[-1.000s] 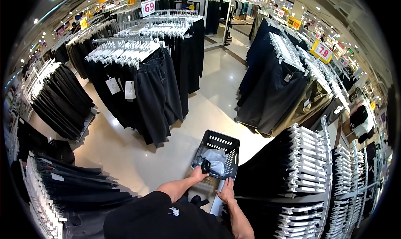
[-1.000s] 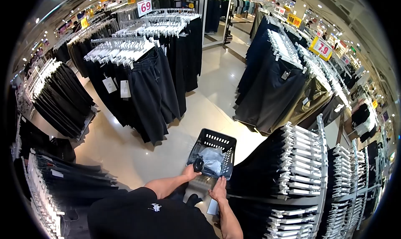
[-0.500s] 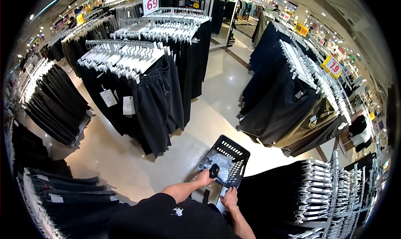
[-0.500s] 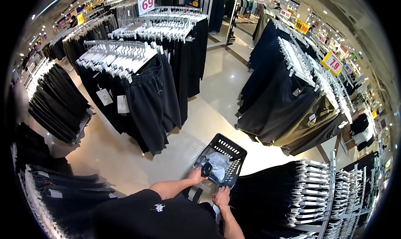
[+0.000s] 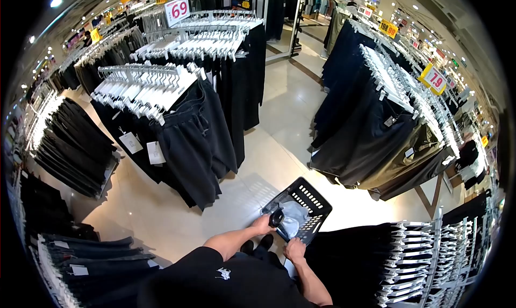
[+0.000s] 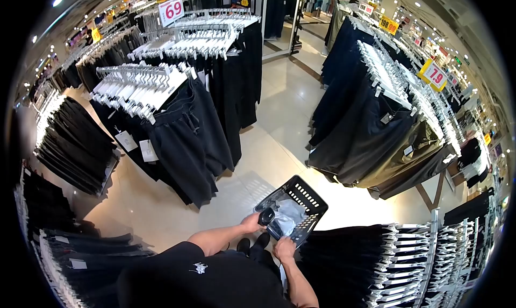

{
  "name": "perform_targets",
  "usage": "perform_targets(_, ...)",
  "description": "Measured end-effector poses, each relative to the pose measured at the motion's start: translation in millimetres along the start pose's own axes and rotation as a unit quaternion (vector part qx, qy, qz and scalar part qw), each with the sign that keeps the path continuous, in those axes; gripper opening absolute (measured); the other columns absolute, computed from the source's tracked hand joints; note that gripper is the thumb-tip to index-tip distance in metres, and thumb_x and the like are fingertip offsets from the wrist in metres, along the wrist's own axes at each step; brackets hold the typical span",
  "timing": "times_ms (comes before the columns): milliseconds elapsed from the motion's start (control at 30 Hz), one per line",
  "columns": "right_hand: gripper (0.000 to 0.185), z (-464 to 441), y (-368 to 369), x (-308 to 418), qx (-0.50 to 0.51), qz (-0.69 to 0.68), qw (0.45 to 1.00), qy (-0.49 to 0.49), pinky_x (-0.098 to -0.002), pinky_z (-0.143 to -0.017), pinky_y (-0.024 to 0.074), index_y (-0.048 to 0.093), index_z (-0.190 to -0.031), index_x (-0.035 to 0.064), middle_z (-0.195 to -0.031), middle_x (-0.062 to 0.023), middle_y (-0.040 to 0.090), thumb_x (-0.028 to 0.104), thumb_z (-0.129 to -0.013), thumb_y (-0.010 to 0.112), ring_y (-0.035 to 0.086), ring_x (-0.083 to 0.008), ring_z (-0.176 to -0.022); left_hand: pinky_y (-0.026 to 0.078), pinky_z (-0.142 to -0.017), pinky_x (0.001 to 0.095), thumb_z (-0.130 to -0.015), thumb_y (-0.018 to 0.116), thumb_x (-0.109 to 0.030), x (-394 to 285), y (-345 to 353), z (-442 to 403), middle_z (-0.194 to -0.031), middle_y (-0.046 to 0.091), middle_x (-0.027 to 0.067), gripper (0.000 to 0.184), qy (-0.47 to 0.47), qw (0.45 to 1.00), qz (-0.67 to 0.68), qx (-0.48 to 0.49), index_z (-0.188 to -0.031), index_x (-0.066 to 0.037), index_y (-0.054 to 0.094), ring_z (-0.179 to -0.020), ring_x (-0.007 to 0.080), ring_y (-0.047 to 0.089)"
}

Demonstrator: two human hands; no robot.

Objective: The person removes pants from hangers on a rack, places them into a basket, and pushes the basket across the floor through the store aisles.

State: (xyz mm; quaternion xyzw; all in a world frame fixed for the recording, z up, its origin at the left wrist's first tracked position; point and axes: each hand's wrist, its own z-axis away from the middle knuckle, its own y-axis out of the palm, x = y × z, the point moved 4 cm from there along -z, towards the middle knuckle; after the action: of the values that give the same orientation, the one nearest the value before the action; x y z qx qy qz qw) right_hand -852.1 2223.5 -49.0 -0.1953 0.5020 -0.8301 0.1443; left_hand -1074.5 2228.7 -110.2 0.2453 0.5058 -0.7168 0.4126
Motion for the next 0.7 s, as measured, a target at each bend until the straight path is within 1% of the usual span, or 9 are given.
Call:
perform_targets(67, 0.05, -16.6, 15.4, -6.0, 0.022, -0.051, 0.998, 0.007, -0.0513, -0.084, 0.0544, 0.06, -0.106, -0.0027, -0.106, -0.0232, 0.068, 0.043, -0.088, 0.067, 0.069, -0.0396, -0.098, 0.049, -0.099, 0.0449, -0.074, 0.087, -0.033, -9.2, -8.4, -7.1, -0.124, 0.063, 0.0214, 0.064, 0.013, 1.0, -0.024, 0.015, -0.123, -0.004, 0.06, -0.116, 0.0399, 0.06)
perform_targets(100, 0.048, -24.2, 28.8, -10.2, 0.018, -0.064, 0.998, 0.005, -0.0534, -0.08, 0.0554, 0.057, -0.108, 0.0, -0.105, -0.0206, 0.068, 0.043, -0.089, 0.066, 0.071, -0.0383, -0.095, 0.049, -0.098, 0.0452, -0.074, 0.087, -0.033, -5.6, -6.3, -14.4, -0.124, 0.063, 0.0214, 0.065, 0.017, 0.999, -0.044, 0.017, -0.124, -0.004, 0.059, -0.117, 0.0396, 0.06)
perform_targets(200, 0.045, -36.5, 29.6, -16.5, 0.005, -0.121, 0.993, 0.006, -0.0537, -0.08, 0.0557, 0.058, -0.104, -0.0006, -0.099, -0.025, 0.07, 0.042, -0.092, 0.063, 0.071, -0.0408, -0.091, 0.049, -0.098, 0.0451, -0.074, 0.087, -0.031, -15.6, -15.2, -25.4, -0.122, 0.065, 0.0201, 0.062, -0.017, 0.997, -0.062, 0.029, -0.123, -0.005, 0.061, -0.116, 0.0386, 0.061)
perform_targets(300, 0.045, -51.6, 22.8, -25.4, 0.039, -0.147, 0.988, 0.017, -0.0533, -0.078, 0.0551, 0.058, -0.102, -0.0026, -0.094, -0.0286, 0.07, 0.04, -0.092, 0.063, 0.07, -0.0433, -0.09, 0.05, -0.097, 0.0451, -0.073, 0.087, -0.028, -15.9, -17.5, -46.6, -0.119, 0.067, 0.0184, 0.056, 0.03, 0.997, -0.064, 0.03, -0.119, -0.007, 0.064, -0.114, 0.0377, 0.062)
perform_targets(333, 0.045, -57.4, 23.2, -28.2, 0.039, -0.152, 0.988, 0.011, -0.0539, -0.08, 0.0546, 0.058, -0.102, -0.0033, -0.091, -0.0293, 0.07, 0.041, -0.092, 0.062, 0.07, -0.0442, -0.089, 0.05, -0.096, 0.0452, -0.072, 0.087, -0.028, -22.0, -21.7, -49.2, -0.118, 0.068, 0.0181, 0.055, 0.01, 0.997, -0.067, 0.043, -0.118, -0.008, 0.065, -0.113, 0.0377, 0.063)
perform_targets(400, 0.045, -66.2, 21.8, -33.7, 0.04, -0.172, 0.984, 0.006, -0.0538, -0.08, 0.0547, 0.058, -0.101, -0.0035, -0.091, -0.03, 0.07, 0.041, -0.093, 0.062, 0.07, -0.0445, -0.09, 0.05, -0.095, 0.0453, -0.072, 0.087, -0.026, -37.6, -29.4, -57.8, -0.116, 0.069, 0.0175, 0.052, -0.029, 0.995, -0.069, 0.071, -0.116, -0.009, 0.066, -0.111, 0.0377, 0.063)
perform_targets(500, 0.046, -77.9, 16.2, -37.0, 0.059, -0.178, 0.982, 0.033, -0.0527, -0.083, 0.0545, 0.058, -0.105, -0.0035, -0.096, -0.0298, 0.07, 0.041, -0.094, 0.061, 0.069, -0.0451, -0.094, 0.051, -0.093, 0.0455, -0.073, 0.086, -0.025, -55.7, -38.1, -68.3, -0.114, 0.069, 0.0178, 0.049, 0.006, 0.995, -0.095, 0.026, -0.115, -0.01, 0.067, -0.11, 0.0379, 0.063)
perform_targets(567, 0.045, -84.6, 12.2, -38.8, 0.087, -0.177, 0.979, 0.058, -0.0514, -0.089, 0.0542, 0.059, -0.111, -0.002, -0.104, -0.0283, 0.071, 0.04, -0.095, 0.06, 0.069, -0.0447, -0.1, 0.05, -0.095, 0.0458, -0.072, 0.087, -0.027, -54.7, -35.8, -82.5, -0.116, 0.068, 0.018, 0.053, 0.014, 0.995, -0.096, 0.033, -0.117, -0.01, 0.066, -0.113, 0.0387, 0.062)
perform_targets(700, 0.045, -103.5, 6.5, -46.1, 0.101, -0.191, 0.974, 0.072, -0.0513, -0.09, 0.0539, 0.058, -0.111, -0.0033, -0.106, -0.0295, 0.07, 0.039, -0.094, 0.061, 0.068, -0.0443, -0.103, 0.049, -0.098, 0.0455, -0.072, 0.088, -0.03, -52.0, -33.3, -114.8, -0.121, 0.067, 0.018, 0.059, 0.025, 0.993, -0.103, 0.06, -0.121, -0.009, 0.064, -0.116, 0.0378, 0.061)
